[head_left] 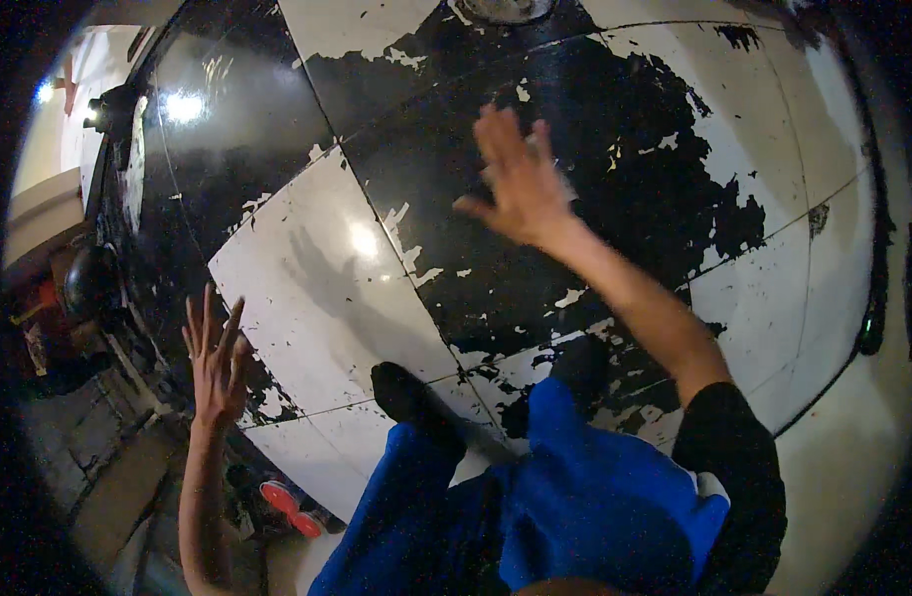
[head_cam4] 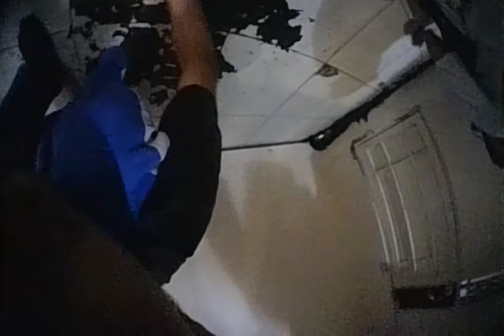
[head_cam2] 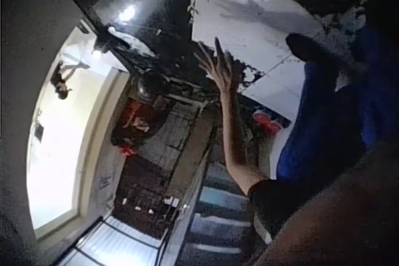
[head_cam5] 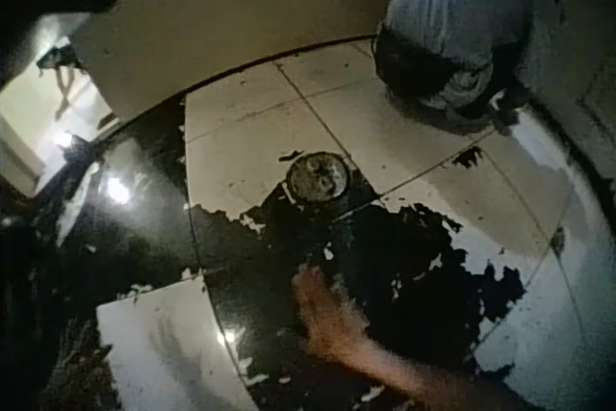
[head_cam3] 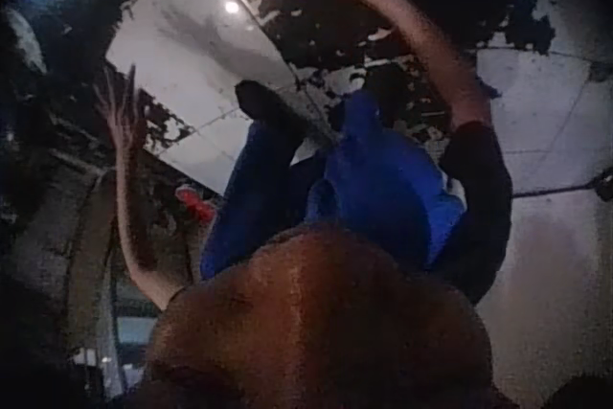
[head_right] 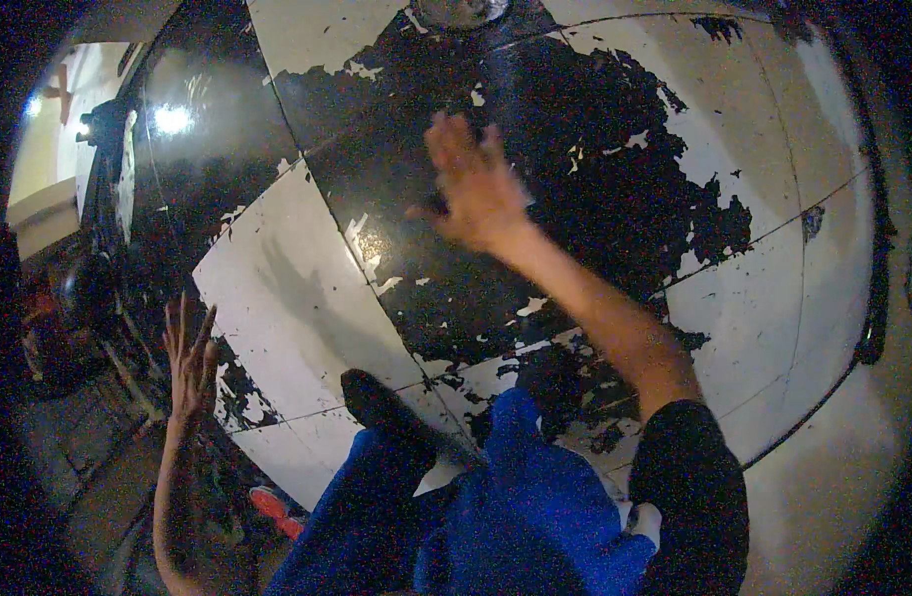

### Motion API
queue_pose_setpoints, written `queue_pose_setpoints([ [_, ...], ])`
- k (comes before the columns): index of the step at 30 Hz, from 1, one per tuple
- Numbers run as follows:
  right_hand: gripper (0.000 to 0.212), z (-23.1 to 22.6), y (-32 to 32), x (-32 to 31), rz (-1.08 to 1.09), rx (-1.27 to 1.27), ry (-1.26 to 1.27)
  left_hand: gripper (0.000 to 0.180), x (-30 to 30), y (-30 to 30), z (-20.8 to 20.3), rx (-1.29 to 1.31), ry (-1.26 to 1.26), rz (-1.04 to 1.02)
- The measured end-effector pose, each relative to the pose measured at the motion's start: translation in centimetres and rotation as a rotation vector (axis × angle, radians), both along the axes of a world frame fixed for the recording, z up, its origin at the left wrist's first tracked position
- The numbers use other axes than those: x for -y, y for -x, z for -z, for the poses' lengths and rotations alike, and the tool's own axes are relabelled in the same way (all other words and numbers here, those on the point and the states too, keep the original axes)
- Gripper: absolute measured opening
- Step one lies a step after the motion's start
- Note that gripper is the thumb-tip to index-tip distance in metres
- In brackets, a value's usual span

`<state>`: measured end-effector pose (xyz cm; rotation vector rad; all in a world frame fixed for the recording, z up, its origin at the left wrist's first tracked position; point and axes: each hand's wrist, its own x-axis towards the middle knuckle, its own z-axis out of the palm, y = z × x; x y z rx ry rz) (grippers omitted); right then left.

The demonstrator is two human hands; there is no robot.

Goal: The person uses a piece of sandpaper to rub the surface of black and white floor tiles, then wipes the area with a cloth and continues sanding with a smaller piece of sandpaper.

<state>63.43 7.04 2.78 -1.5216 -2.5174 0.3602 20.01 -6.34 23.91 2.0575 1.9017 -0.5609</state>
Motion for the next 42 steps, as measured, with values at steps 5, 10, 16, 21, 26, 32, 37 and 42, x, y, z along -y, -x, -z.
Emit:
queue_pose_setpoints([
  [5,0.103,1.0,-4.0,-8.5,0.331,-0.025,-0.222,0.052,7.6,3.8,-3.7,-0.011,-0.026,-0.111],
  [10,0.102,0.8,5.3,-5.9,0.204,-0.151,-0.201,0.056,9.4,-1.8,-1.7,0.121,0.029,-0.253],
  [16,0.105,-0.9,2.7,8.6,-0.112,-0.088,0.116,0.064,9.5,-3.7,0.4,0.225,0.065,-0.288],
  [21,0.103,-0.9,-8.8,6.0,0.237,0.036,0.04,0.064,10.5,-3.8,1.4,0.296,0.034,-0.345],
  [26,0.097,0.5,-10.3,-4.5,0.543,0.145,-0.205,0.065,9.9,-3.1,4.5,0.425,-0.025,-0.437],
  [32,0.097,0.2,3.7,-1.3,0.262,0.075,-0.085,0.066,8.5,-7.6,7.8,0.608,-0.102,-0.546],
  [37,0.1,-1.7,2.4,9.8,-0.08,-0.062,0.147,0.065,6.9,-7.6,7.8,0.735,-0.048,-0.612],
  [42,0.099,-1.9,-10.7,11.2,0.139,0.083,0.338,0.065,7.7,-4.0,8.3,1.085,-0.124,-1.217],
])
